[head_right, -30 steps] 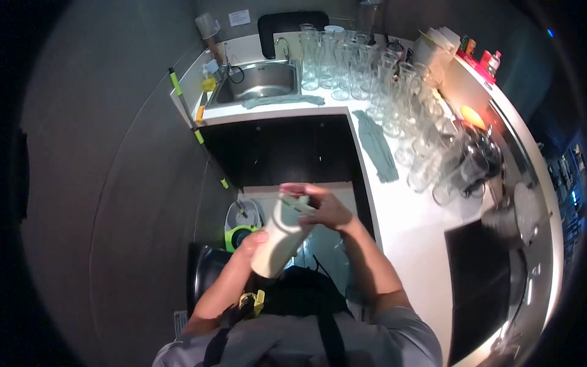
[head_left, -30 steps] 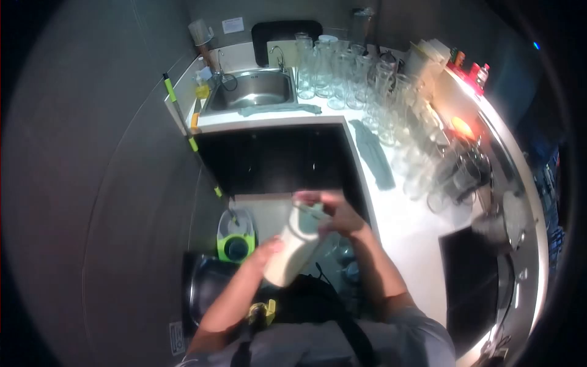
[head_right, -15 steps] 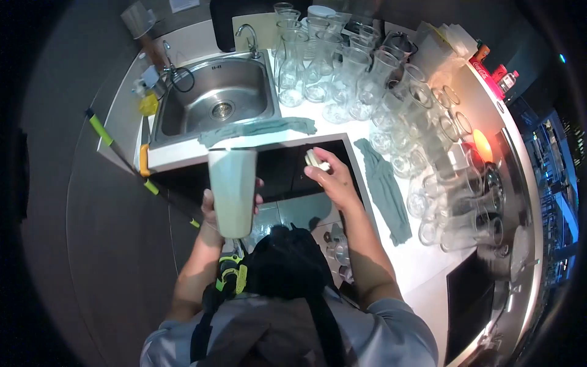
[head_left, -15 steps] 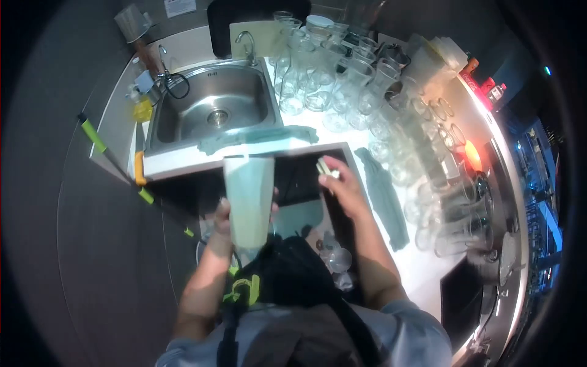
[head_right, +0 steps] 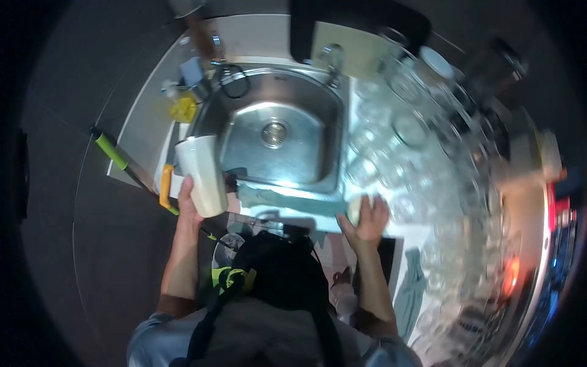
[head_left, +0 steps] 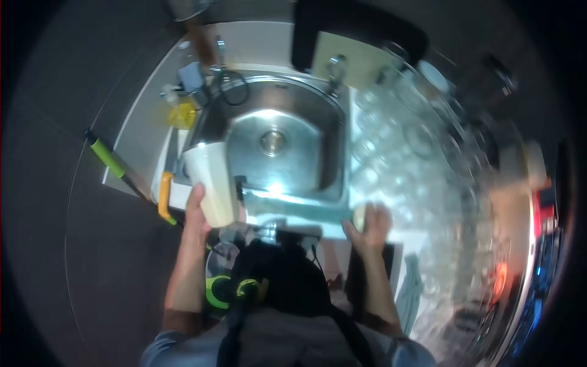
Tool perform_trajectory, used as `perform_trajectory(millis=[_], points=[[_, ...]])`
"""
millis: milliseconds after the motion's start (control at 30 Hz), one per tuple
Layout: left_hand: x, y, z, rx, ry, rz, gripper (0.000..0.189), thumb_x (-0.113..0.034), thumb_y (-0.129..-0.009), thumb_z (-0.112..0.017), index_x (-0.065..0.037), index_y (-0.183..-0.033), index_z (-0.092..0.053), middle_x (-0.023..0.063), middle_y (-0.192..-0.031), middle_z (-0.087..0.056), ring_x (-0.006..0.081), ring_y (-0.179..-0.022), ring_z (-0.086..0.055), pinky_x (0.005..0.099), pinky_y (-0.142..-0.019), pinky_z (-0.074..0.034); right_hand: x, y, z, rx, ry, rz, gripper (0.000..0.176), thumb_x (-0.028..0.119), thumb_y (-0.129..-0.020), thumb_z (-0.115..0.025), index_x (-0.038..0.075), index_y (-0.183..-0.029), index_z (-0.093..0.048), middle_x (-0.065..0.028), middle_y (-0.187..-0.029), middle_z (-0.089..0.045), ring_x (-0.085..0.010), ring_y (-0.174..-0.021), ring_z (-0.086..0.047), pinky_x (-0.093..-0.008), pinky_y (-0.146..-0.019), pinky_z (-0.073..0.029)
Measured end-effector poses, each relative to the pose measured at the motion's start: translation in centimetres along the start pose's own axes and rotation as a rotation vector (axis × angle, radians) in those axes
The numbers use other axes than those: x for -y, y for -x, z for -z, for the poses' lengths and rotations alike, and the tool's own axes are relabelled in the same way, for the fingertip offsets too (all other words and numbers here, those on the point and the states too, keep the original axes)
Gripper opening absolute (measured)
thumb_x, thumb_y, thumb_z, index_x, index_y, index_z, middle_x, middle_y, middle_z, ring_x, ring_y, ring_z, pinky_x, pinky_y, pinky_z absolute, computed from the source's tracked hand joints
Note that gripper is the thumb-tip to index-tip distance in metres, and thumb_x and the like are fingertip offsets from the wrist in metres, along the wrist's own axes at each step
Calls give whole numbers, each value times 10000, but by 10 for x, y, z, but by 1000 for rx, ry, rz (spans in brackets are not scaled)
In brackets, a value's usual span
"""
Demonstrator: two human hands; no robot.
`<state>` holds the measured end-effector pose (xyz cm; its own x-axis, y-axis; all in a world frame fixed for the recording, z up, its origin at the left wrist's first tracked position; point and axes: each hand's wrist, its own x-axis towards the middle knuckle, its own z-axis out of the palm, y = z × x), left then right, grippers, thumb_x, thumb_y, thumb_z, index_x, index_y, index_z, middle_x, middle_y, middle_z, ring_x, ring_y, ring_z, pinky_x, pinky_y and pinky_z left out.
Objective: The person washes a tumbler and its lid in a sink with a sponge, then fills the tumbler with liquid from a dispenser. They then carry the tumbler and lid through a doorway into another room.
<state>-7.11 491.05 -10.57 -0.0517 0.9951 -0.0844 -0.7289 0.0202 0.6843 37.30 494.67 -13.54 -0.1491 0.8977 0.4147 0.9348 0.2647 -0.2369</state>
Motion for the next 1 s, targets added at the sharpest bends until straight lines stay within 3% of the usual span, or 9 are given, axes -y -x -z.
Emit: perform_trajectory(millis=[67, 167, 300, 433, 567, 667, 767, 867, 1000], points=[[7, -22, 34, -14, 60, 60, 842, -610, -859, -636, 5, -1405, -456, 227, -1237, -622, 359, -1043, -673, 505, -891, -569, 36, -22, 31, -211, -117, 148, 677, 285, -739, -812, -21, -1296, -577, -268, -1289, -540, -452, -1158, -513, -553, -1008, -401], [4, -63, 42, 91, 205, 166, 809, -604, -901, -565, -6, -1429, -431, 238, -1254, -608, 361, -1060, -669, 511, -874, -576, 103, -82, 54, -139, -326, 244, 446, 180, -790, -758, -41, -1160, -645, -216, -1145, -623, -372, -1044, -588, -452, -890, -473], [10, -96, 38, -79, 96, 167, 574, -483, -989, -518, -66, -1383, -490, 121, -1214, -619, 262, -1050, -654, 424, -830, -570, 219, -194, 21, -114, -531, 484, 256, 64, -834, -713, -21, -1075, -694, -161, -946, -681, -318, -828, -644, -373, -750, -519], [2, -118, 35, -19, 138, 189, 660, -249, -891, -725, -74, -1429, -386, 115, -1173, -602, 233, -1045, -629, 402, -852, -552, 334, -296, -37, 184, -627, 555, 181, 84, -864, -680, 39, -1035, -717, -157, -960, -702, -355, -878, -672, -412, -764, -530], [-7, -105, 44, -171, 88, 188, 643, -206, -883, -723, -81, -1423, -396, 107, -1183, -601, 229, -1048, -618, 401, -862, -544, 404, -384, -159, 266, -571, 485, 263, 153, -838, -709, 34, -1069, -670, -192, -1046, -698, -395, -935, -671, -489, -793, -532], [-19, -102, 52, -201, 74, 101, 641, -171, -882, -716, -74, -1420, -383, 119, -1217, -586, 236, -1075, -603, 404, -897, -528, 451, -402, -182, 225, -363, 407, 373, 160, -807, -727, 36, -1140, -616, -194, -1006, -700, -408, -918, -668, -499, -814, -533], [-42, -101, 48, -252, -121, 22, 796, -158, -797, -802, -26, -1423, -328, 154, -1248, -564, 248, -1137, -579, 400, -955, -499, 462, -413, -222, -2, -251, 498, 581, 203, -795, -742, 53, -1321, -548, -190, -987, -700, -397, -910, -668, -474, -835, -530], [-50, -116, 59, -234, -417, -87, 923, -184, -719, -868, -1, -1425, -302, 166, -1276, -542, 257, -1192, -554, 400, -1002, -469, 460, -421, -227, 36, -440, 484, 414, 131, -781, -735, 16, -1153, -596, -178, -941, -668, -389, -887, -667, -483, -814, -532], [-38, -142, 68, -184, -773, -313, 1077, -202, -687, -874, 4, -1497, -195, 200, -1423, -438, 296, -1322, -473, 415, -1112, -377, 450, -430, -194, 129, -860, 373, 406, 94, -796, -720, 26, -1183, -618, -111, -931, -643, -239, -832, -635, -356, -755, -520]])
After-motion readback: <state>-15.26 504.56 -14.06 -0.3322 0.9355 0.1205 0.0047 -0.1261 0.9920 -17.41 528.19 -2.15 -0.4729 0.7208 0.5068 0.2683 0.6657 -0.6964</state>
